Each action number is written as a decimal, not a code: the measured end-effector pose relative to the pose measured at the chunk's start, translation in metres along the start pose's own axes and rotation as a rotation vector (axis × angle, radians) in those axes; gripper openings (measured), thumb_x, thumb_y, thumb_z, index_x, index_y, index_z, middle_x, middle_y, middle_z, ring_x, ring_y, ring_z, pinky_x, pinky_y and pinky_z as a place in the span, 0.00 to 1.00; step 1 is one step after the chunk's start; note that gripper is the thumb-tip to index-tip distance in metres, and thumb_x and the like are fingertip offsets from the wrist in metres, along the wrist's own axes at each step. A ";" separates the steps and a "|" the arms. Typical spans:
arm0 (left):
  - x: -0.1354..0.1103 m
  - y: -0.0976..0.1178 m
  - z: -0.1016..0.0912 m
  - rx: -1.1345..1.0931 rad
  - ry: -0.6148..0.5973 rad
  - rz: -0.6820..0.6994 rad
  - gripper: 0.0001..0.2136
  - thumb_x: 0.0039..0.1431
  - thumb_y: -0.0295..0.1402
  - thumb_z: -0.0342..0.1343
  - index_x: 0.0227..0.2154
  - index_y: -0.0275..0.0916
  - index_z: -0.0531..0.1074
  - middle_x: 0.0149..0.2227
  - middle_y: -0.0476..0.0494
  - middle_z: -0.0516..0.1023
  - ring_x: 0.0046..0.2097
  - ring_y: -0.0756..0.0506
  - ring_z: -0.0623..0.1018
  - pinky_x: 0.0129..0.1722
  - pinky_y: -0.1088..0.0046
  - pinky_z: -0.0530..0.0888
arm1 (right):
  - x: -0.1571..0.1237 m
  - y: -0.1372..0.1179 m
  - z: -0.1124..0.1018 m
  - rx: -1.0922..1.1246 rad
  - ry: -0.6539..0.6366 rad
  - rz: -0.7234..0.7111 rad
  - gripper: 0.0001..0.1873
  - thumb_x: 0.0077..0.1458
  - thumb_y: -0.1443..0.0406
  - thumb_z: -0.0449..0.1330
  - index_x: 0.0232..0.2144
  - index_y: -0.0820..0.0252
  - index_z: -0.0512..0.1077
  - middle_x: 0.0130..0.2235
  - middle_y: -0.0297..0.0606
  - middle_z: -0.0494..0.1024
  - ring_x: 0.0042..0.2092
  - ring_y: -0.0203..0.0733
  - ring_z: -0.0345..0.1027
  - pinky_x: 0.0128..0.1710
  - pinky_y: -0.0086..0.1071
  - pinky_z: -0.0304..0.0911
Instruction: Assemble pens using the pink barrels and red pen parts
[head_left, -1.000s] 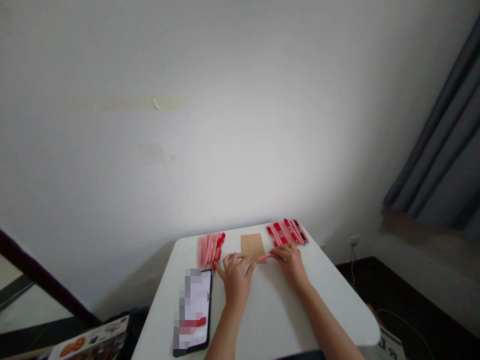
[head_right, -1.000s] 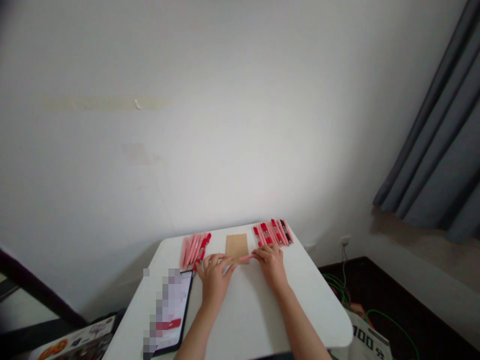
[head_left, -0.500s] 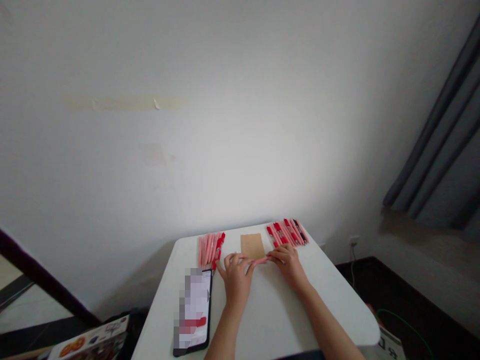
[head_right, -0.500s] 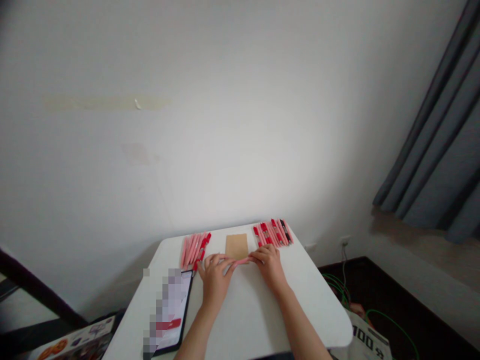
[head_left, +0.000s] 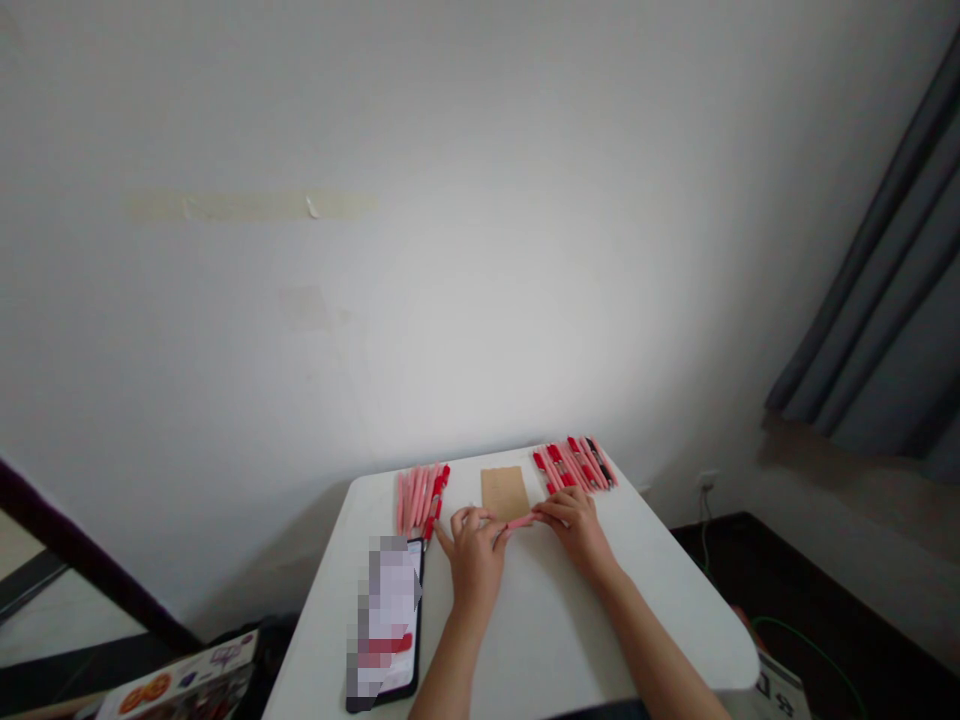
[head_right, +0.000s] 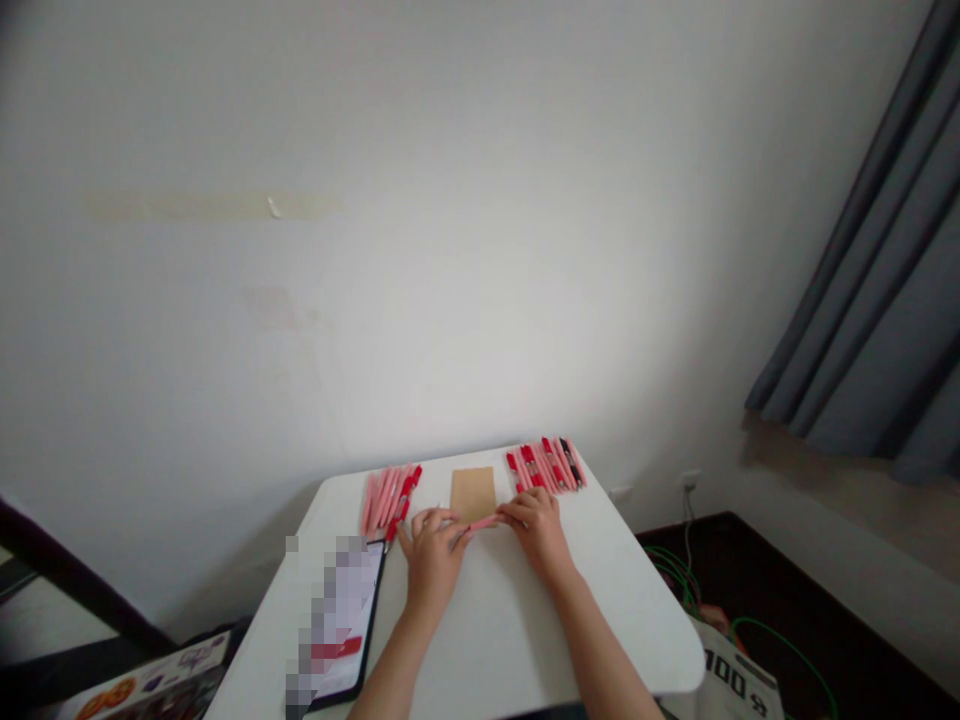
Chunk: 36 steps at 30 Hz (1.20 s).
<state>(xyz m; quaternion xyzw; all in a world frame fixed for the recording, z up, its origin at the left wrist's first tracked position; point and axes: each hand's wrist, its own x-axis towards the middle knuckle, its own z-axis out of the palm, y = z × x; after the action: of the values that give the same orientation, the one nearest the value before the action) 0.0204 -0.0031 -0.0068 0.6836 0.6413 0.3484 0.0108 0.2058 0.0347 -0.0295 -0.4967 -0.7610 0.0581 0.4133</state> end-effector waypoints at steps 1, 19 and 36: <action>0.000 0.001 0.000 0.005 -0.005 0.000 0.05 0.52 0.32 0.58 0.30 0.49 0.78 0.42 0.47 0.77 0.52 0.40 0.68 0.59 0.41 0.49 | 0.000 -0.001 0.000 -0.008 0.003 -0.006 0.15 0.61 0.54 0.53 0.40 0.45 0.78 0.35 0.37 0.78 0.43 0.46 0.65 0.44 0.40 0.54; -0.004 -0.002 0.010 0.041 -0.040 0.042 0.05 0.54 0.33 0.57 0.30 0.49 0.78 0.44 0.48 0.76 0.54 0.40 0.66 0.60 0.39 0.43 | 0.000 0.009 0.011 0.253 0.136 0.068 0.09 0.55 0.58 0.59 0.33 0.54 0.74 0.36 0.39 0.76 0.42 0.46 0.67 0.45 0.40 0.61; -0.001 -0.001 0.003 -0.003 0.000 -0.013 0.05 0.53 0.32 0.57 0.31 0.47 0.78 0.42 0.46 0.77 0.52 0.40 0.66 0.59 0.43 0.48 | 0.001 0.011 0.009 0.295 0.060 0.091 0.09 0.55 0.60 0.59 0.35 0.55 0.77 0.36 0.41 0.77 0.42 0.46 0.67 0.44 0.38 0.61</action>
<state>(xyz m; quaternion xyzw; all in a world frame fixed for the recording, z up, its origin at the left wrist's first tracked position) 0.0216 -0.0026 -0.0103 0.6792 0.6453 0.3495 0.0143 0.2072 0.0442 -0.0403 -0.4661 -0.7083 0.1731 0.5011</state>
